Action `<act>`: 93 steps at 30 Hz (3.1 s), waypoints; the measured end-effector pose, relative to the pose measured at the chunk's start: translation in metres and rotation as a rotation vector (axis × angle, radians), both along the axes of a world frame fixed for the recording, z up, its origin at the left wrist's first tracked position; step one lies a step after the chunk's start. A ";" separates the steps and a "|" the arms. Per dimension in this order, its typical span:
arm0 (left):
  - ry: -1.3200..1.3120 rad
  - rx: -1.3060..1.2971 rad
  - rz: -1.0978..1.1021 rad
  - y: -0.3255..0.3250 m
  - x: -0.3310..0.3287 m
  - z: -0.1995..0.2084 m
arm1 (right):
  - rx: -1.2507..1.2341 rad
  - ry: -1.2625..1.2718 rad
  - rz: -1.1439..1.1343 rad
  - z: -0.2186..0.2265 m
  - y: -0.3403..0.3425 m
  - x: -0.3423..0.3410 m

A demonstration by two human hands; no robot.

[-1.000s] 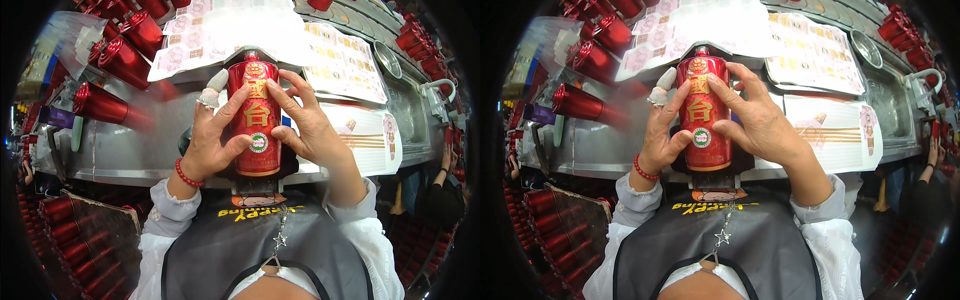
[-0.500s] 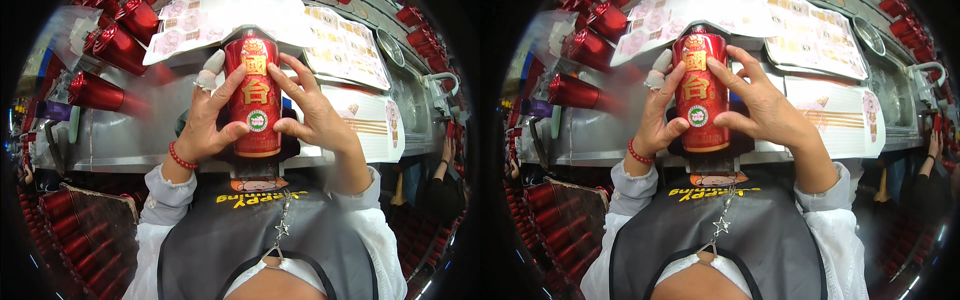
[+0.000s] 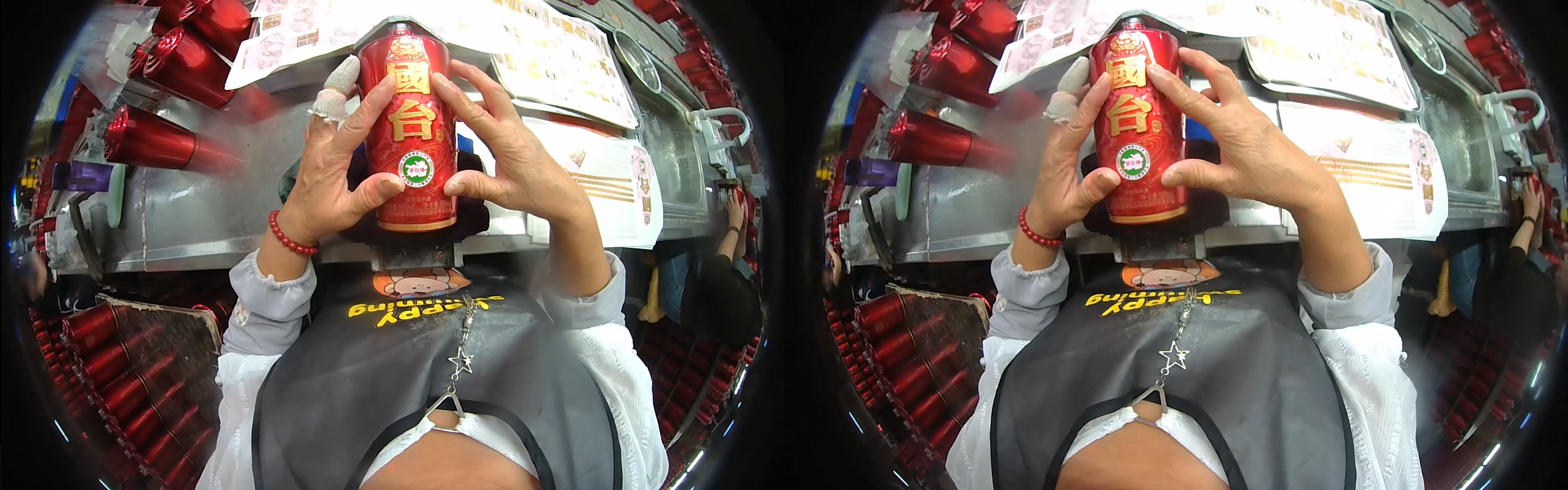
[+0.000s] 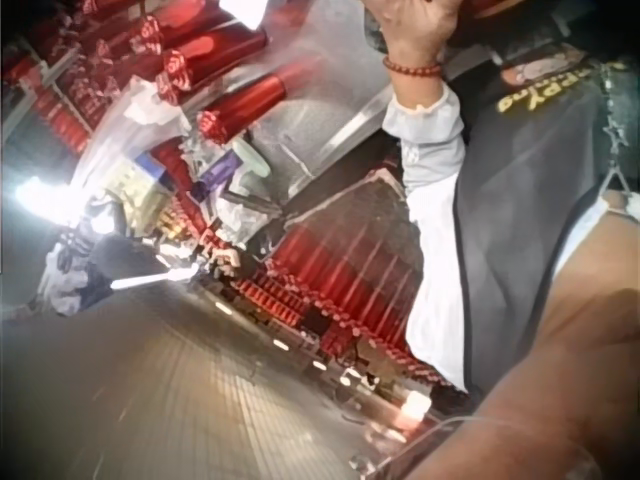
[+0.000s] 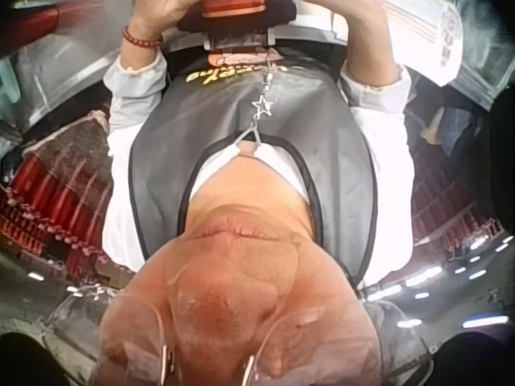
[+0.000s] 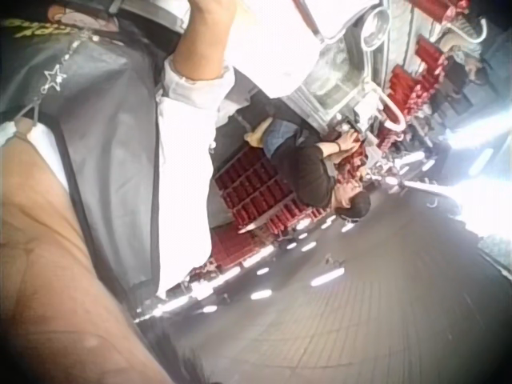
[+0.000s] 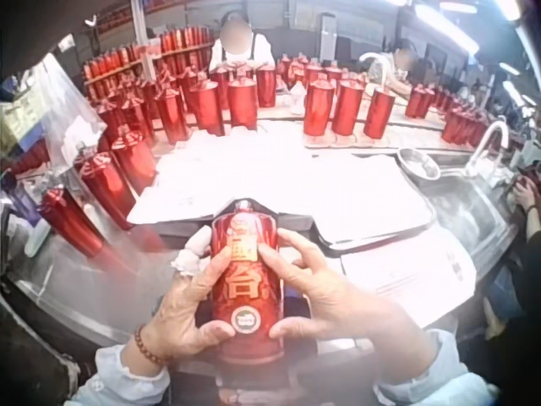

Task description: The person applies a gold strip to the bottom edge of a red can, then affixes a red label to the body and a green circular sticker to the top. They smooth each label with a green cloth and place the finished can on a rack before repeating the process with another can.

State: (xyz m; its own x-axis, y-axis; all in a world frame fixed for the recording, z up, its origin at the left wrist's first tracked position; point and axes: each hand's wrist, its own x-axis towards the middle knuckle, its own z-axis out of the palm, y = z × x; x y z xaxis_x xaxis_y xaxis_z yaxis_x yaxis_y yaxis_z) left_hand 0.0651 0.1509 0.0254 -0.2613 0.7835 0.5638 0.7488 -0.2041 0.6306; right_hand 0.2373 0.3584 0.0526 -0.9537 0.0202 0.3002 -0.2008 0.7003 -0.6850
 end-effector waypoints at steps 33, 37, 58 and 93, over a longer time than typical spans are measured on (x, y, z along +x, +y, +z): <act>-0.159 0.156 0.337 0.019 0.010 0.018 | -0.001 0.003 -0.076 0.023 -0.006 -0.003; 0.294 0.146 0.243 0.018 0.015 0.045 | -0.015 0.009 -0.101 0.025 -0.006 -0.003; 0.396 -0.012 0.344 0.012 0.012 0.037 | 0.296 0.055 -0.101 0.044 0.015 -0.036; 0.176 0.013 0.350 0.026 0.005 0.035 | 0.305 0.241 -0.116 0.031 0.012 -0.036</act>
State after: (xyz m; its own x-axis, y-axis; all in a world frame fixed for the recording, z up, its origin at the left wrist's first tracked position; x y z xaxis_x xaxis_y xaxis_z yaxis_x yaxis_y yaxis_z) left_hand 0.0699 0.1773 0.0604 -0.4095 0.6565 0.6335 0.8713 0.0754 0.4850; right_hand 0.2008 0.3700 0.0841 -0.8518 -0.0009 0.5239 -0.2379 0.8916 -0.3853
